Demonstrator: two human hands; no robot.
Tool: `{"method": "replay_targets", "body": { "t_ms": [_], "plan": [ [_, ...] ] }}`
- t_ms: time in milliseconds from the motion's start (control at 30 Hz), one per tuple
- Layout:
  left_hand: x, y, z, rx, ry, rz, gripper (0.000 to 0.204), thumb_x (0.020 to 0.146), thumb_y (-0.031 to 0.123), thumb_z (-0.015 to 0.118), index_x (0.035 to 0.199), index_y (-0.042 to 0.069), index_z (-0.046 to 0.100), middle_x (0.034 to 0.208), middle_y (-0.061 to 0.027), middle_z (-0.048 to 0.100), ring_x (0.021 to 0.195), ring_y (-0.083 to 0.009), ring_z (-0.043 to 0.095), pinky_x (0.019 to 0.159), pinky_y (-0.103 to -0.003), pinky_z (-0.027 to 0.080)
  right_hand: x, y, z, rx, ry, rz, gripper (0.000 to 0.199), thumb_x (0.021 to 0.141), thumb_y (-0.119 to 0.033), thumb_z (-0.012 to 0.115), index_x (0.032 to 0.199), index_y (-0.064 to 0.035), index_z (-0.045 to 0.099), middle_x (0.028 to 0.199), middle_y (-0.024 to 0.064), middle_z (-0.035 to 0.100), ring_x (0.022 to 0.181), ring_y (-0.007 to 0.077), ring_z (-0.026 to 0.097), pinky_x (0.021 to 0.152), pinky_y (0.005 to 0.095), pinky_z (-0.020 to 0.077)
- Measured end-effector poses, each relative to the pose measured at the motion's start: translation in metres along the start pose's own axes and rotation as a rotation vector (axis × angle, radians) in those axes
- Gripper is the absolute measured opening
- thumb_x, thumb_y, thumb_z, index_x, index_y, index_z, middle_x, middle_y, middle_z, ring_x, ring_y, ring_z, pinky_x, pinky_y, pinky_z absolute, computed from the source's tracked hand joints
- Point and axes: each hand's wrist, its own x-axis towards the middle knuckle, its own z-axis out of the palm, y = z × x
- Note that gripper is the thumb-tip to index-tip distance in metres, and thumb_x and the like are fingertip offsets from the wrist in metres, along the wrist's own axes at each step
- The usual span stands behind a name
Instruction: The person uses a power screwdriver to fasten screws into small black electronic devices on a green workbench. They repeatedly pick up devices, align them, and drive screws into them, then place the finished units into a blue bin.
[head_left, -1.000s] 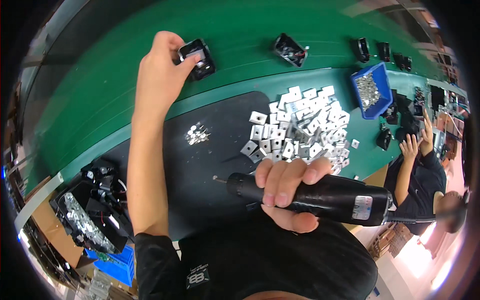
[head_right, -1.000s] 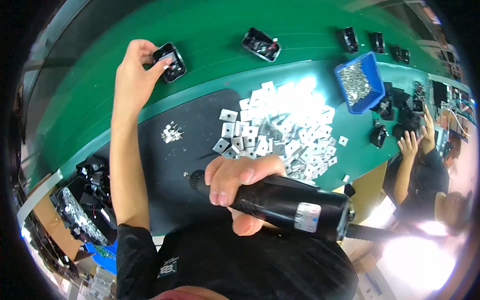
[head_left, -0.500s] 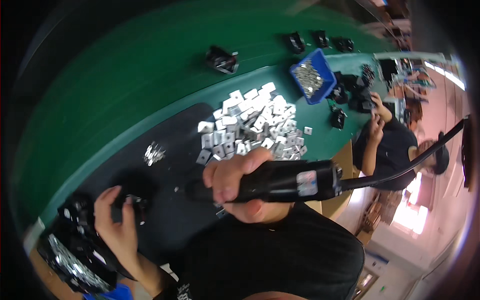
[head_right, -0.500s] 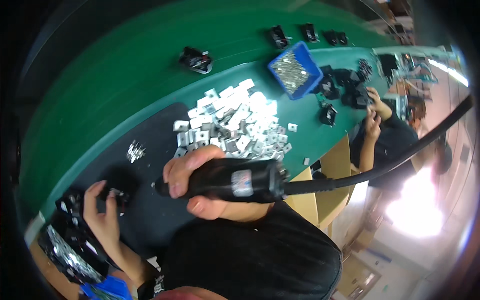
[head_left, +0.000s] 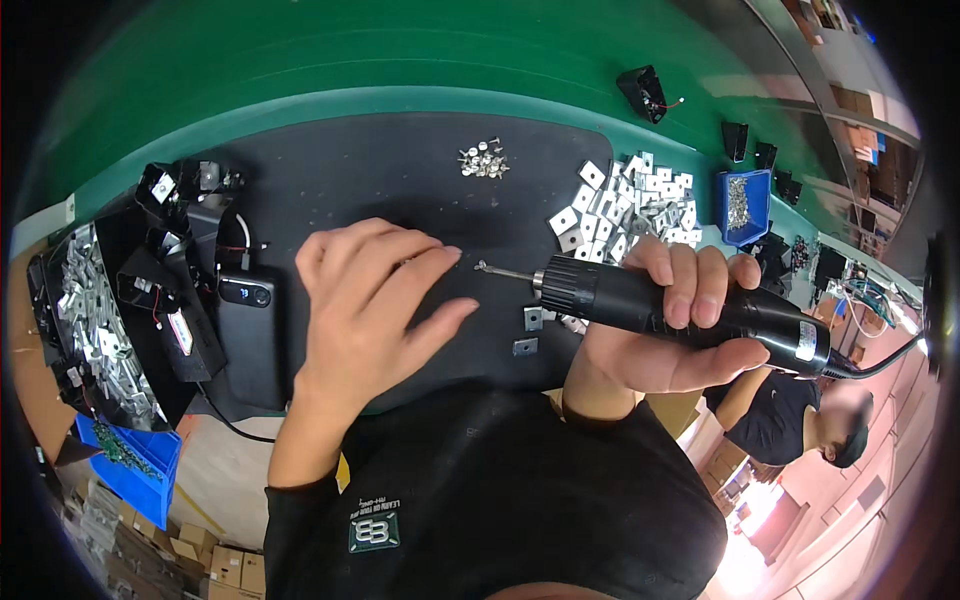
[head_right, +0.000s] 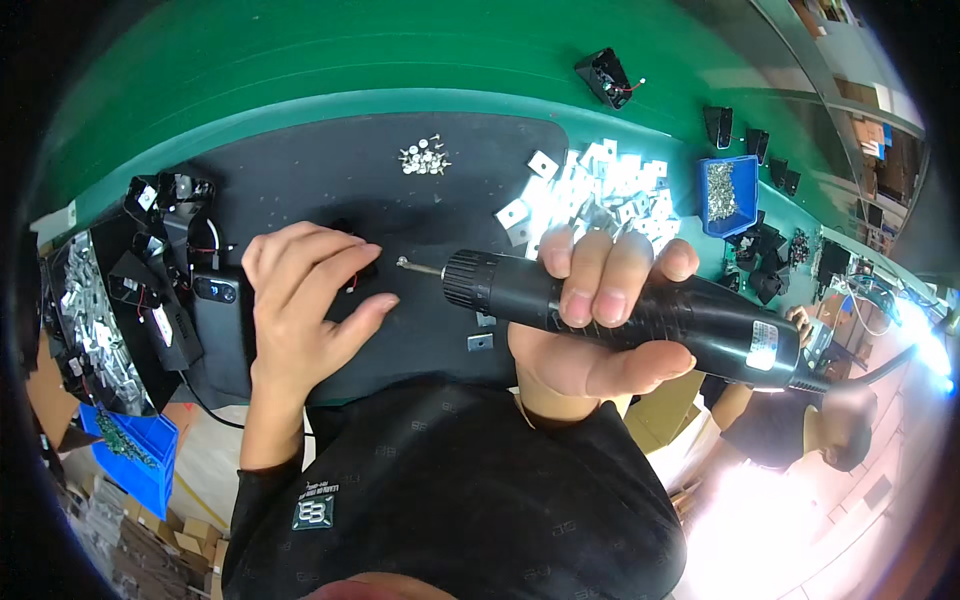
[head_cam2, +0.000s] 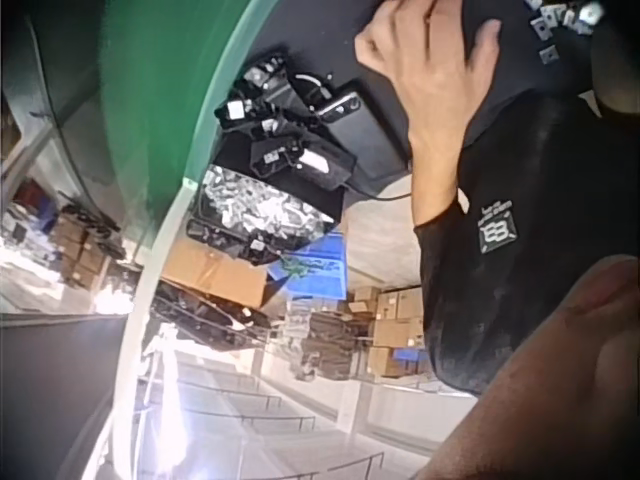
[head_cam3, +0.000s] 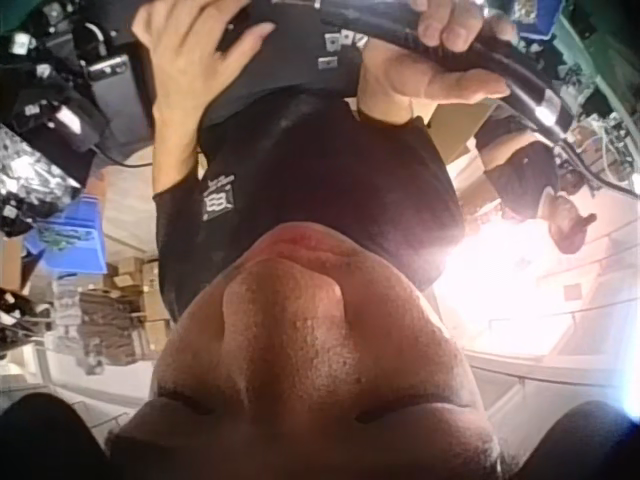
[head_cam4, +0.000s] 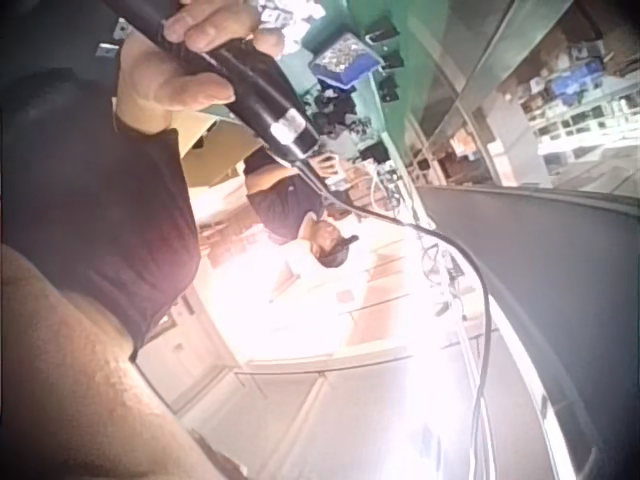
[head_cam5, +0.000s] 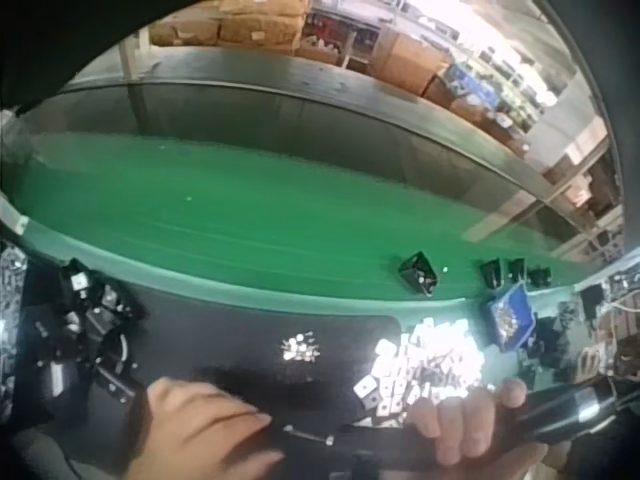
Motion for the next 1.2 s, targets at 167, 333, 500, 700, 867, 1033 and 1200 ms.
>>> {"method": "replay_targets", "body": {
  "t_ms": [167,333,500,700,867,1033,1200],
  "plan": [
    [-0.005,0.004,0.019,-0.056,0.049,0.002,0.035,0.061,0.026,0.079,0.09,0.01,0.068,0.092,-0.0006,0.064,0.091,-0.0204,0.057,0.083,-0.035,0.034,-0.002,-0.002,0.011,0.015,0.006,0.029,0.047,0.084,-0.041,0.067,0.112,-0.0089,0.047,0.078,-0.0045,0.05,0.069,0.0076,0.049,0.079,0.0291,0.0396],
    [-0.011,-0.005,0.018,-0.137,0.1,0.049,0.024,0.063,0.018,0.077,0.085,0.011,0.068,0.086,0.0029,0.063,0.086,-0.0167,0.057,0.082,-0.036,0.031,-0.001,0.003,0.019,0.039,0.003,0.057,0.047,0.083,-0.039,0.069,0.111,-0.0085,0.047,0.077,-0.0037,0.051,0.069,0.0079,0.051,0.079,0.0286,0.0405],
    [-0.012,-0.012,0.011,-0.201,0.119,0.057,0.024,0.063,0.016,0.077,0.084,0.01,0.068,0.086,0.0023,0.064,0.083,-0.017,0.057,0.081,-0.036,0.032,0.002,0.008,0.027,0.068,0.007,0.07,0.047,0.081,-0.037,0.072,0.11,-0.0083,0.047,0.076,-0.0043,0.052,0.068,0.0077,0.052,0.078,0.0277,0.042],
    [-0.013,-0.015,0.006,-0.211,0.105,0.037,0.019,0.067,0.017,0.073,0.084,0.008,0.071,0.084,-0.0009,0.066,0.084,-0.0188,0.059,0.081,-0.035,0.035,0.002,0.013,0.032,0.084,-0.01,0.099,0.047,0.08,-0.034,0.073,0.109,-0.0086,0.046,0.075,-0.0044,0.051,0.068,0.0076,0.051,0.079,0.027,0.0421],
    [-0.017,-0.016,0.006,-0.213,0.089,0.027,0.02,0.066,0.017,0.074,0.084,0.009,0.07,0.083,-0.0001,0.065,0.084,-0.0185,0.059,0.083,-0.036,0.034,0.003,0.014,0.031,0.083,-0.073,0.164,0.045,0.081,-0.032,0.072,0.11,-0.009,0.046,0.075,-0.0039,0.051,0.068,0.0079,0.051,0.077,0.027,0.0415],
    [-0.018,-0.017,0.002,-0.18,0.069,0.036,0.021,0.064,0.017,0.075,0.083,0.009,0.07,0.083,0.0012,0.065,0.083,-0.0176,0.059,0.085,-0.037,0.033,0.003,0.017,0.033,0.075,-0.111,0.2,0.043,0.082,-0.029,0.071,0.11,-0.0092,0.046,0.077,-0.0028,0.051,0.069,0.0089,0.051,0.075,0.028,0.0404],
    [-0.023,-0.023,0.0,-0.139,0.046,0.049,0.033,0.063,0.025,0.077,0.09,0.008,0.069,0.09,-0.001,0.066,0.088,-0.0195,0.059,0.088,-0.037,0.033,0.0,0.02,0.032,0.039,-0.145,0.206,0.042,0.082,-0.028,0.07,0.111,-0.009,0.046,0.077,-0.0027,0.051,0.069,0.009,0.05,0.074,0.0278,0.0396]
  ]
}}
